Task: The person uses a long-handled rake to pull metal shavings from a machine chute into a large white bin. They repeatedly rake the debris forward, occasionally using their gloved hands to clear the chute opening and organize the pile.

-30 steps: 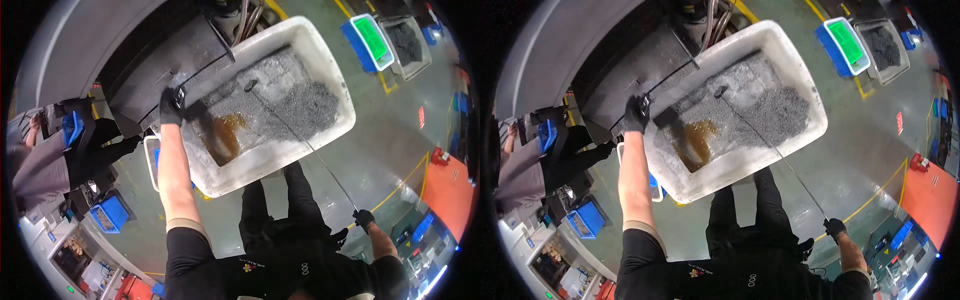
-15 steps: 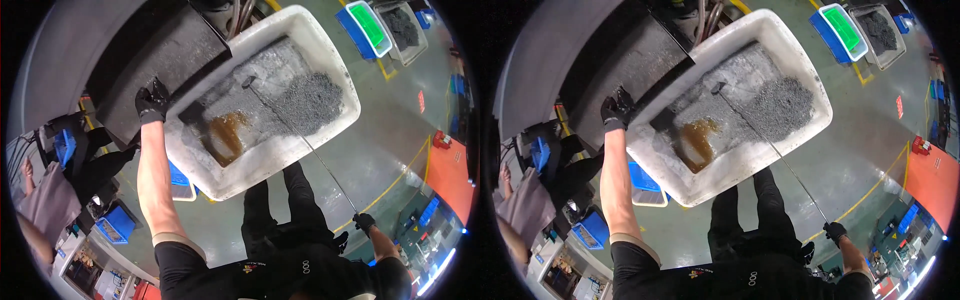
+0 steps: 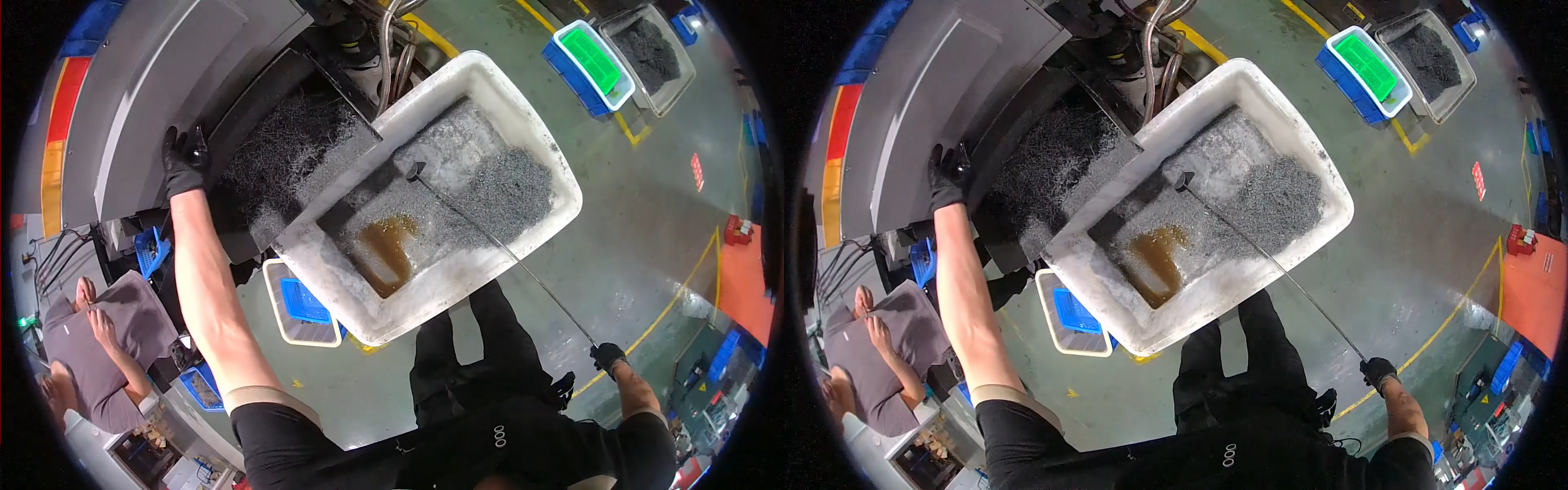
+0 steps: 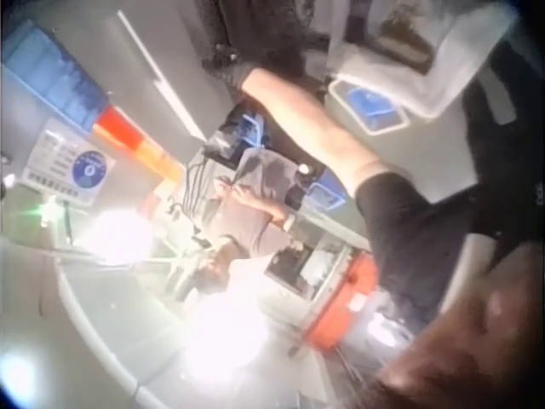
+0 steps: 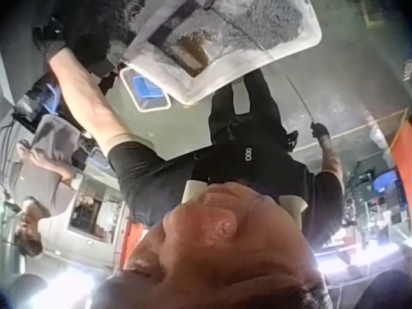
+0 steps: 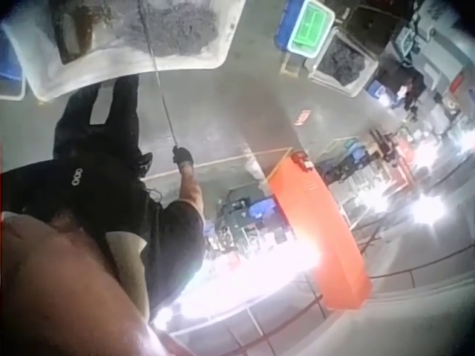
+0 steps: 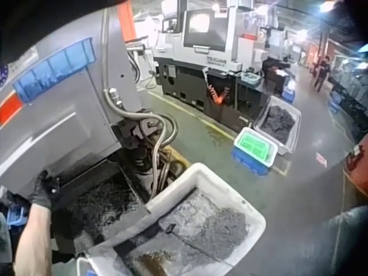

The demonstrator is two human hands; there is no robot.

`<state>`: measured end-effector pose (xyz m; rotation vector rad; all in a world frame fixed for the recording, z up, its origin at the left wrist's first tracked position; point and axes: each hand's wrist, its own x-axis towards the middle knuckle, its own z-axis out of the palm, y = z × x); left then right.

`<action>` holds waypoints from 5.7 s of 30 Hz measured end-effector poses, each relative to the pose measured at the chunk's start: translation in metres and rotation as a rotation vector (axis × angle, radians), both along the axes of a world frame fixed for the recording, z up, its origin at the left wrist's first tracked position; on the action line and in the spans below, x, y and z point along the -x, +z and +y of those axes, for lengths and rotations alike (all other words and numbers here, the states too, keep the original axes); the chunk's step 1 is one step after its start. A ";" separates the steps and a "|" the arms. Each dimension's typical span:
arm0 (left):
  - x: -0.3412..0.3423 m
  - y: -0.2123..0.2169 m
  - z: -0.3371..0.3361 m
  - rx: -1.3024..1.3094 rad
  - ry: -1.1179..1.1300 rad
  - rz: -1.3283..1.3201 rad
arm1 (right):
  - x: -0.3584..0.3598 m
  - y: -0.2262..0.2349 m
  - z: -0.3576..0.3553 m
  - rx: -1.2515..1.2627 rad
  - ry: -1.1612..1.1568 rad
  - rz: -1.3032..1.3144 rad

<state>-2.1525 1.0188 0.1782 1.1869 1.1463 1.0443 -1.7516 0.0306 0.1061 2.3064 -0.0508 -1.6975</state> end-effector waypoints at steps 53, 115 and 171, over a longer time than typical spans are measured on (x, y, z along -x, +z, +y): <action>0.049 -0.307 0.066 -0.720 -0.248 2.020 | 0.172 -0.002 -0.084 0.011 -0.081 -0.170; -0.006 -0.185 -0.175 -0.187 -0.117 1.150 | 0.093 0.031 -0.024 0.011 -0.115 -0.267; -0.070 -0.129 -0.342 -0.319 -0.565 1.475 | 0.157 0.134 -0.088 -0.312 0.002 -0.886</action>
